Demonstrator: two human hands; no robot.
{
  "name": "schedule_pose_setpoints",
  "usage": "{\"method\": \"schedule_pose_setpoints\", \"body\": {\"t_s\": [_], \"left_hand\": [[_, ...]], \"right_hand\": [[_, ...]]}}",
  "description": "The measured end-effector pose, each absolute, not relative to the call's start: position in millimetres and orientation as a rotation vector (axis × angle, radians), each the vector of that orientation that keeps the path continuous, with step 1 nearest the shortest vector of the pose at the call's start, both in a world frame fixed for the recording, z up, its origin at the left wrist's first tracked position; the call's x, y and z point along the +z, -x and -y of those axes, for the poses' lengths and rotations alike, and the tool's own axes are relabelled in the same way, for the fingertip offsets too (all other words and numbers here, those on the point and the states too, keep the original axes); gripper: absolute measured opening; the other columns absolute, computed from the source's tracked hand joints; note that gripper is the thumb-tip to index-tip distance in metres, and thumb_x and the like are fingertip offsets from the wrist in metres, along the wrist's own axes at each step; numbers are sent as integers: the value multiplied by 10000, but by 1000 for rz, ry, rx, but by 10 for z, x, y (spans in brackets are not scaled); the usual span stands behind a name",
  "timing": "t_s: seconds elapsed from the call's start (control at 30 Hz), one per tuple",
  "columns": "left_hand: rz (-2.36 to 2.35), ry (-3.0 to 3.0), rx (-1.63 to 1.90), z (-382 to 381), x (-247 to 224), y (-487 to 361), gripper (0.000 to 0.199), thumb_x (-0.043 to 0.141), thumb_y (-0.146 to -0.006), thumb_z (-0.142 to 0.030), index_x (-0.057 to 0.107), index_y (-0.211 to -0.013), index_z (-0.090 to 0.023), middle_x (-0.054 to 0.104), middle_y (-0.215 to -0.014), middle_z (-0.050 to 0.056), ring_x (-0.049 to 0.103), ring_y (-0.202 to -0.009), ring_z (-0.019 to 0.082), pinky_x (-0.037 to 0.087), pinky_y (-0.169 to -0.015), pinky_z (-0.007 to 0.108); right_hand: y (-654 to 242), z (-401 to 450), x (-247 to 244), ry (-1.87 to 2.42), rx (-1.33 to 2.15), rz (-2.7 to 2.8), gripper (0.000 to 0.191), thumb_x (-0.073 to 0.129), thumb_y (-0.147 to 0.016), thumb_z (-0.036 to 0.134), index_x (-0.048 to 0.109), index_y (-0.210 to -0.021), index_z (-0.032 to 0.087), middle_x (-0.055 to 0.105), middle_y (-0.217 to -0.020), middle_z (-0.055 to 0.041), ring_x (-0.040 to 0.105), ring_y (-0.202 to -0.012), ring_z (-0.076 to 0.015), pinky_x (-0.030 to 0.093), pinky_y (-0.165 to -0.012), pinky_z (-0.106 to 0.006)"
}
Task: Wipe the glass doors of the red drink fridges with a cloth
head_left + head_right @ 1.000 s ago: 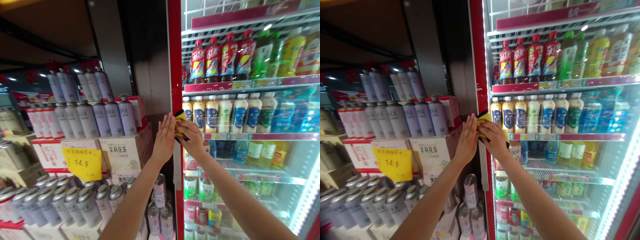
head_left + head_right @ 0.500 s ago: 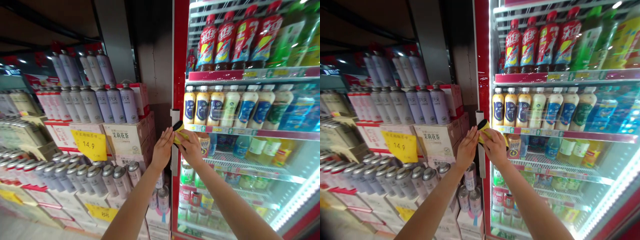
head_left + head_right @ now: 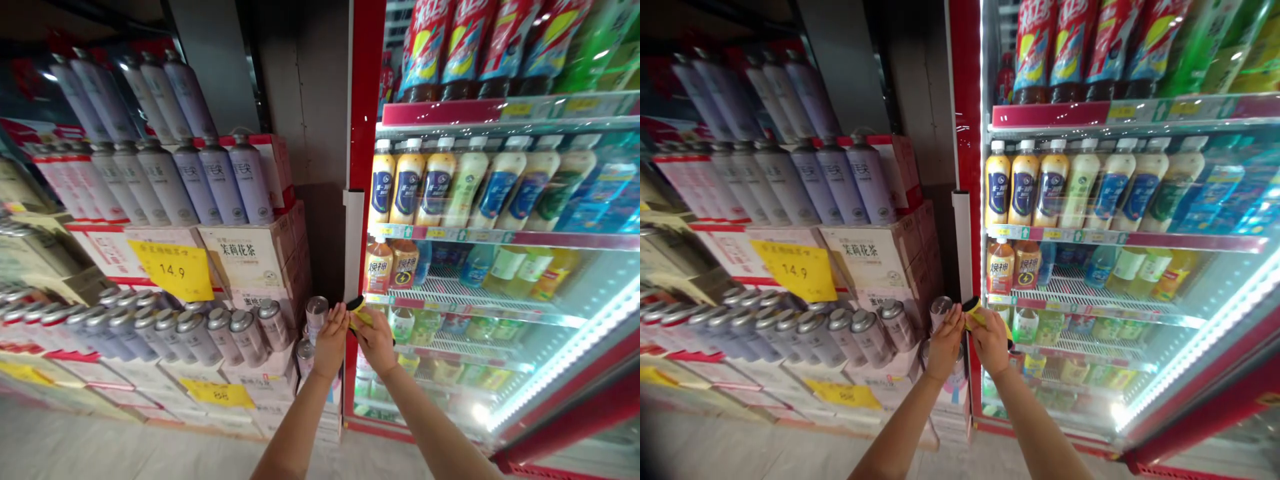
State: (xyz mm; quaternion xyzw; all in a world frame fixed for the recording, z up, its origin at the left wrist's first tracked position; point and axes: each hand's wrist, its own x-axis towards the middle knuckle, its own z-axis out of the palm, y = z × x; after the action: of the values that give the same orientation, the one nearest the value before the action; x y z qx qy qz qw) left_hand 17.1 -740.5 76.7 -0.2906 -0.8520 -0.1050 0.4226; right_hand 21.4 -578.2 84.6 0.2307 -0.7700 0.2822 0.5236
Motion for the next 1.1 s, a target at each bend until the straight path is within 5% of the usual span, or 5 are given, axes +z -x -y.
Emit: {"method": "schedule_pose_setpoints", "body": {"t_s": [0.23, 0.73, 0.87, 1.1], "left_hand": [[2038, 853, -286, 7494, 788, -40, 499, 423, -949, -37, 553, -1421, -135, 615, -1461, 140, 444, -1469, 217, 509, -1149, 421], [1576, 1071, -446, 7317, 3116, 748, 508, 435, -991, -66, 522, -1471, -208, 542, -1532, 102, 427, -1474, 197, 407, -1221, 444], [1590, 1082, -454, 7361, 2936, 744, 541, 449, -993, -69, 485, -1506, -238, 534, -1538, 88, 463, -1450, 198, 433, -1206, 433], [1681, 1112, -407, 7547, 1785, 585, 590, 456, -989, -49, 421, -1550, -228, 559, -1508, 109, 539, -1391, 211, 492, -1169, 423]], "right_hand": [[-236, 5861, 911, -494, 624, 1841, 310, 571, -957, 173, 769, -1159, 299, 725, -1084, -93, 672, -951, -247, 626, -794, -401], [185, 5697, 3122, -446, 527, 1662, 365, 613, -887, 127, 771, -1175, 286, 647, -1214, -70, 588, -1122, -248, 504, -1006, -445], [167, 5727, 2937, -437, 557, 1646, 309, 638, -899, 161, 775, -1137, 303, 649, -1203, -59, 597, -1102, -239, 511, -985, -433], [52, 5831, 1769, -424, 561, 1714, 252, 646, -900, 162, 783, -1080, 270, 655, -1137, -89, 610, -1050, -244, 539, -927, -413]]}}
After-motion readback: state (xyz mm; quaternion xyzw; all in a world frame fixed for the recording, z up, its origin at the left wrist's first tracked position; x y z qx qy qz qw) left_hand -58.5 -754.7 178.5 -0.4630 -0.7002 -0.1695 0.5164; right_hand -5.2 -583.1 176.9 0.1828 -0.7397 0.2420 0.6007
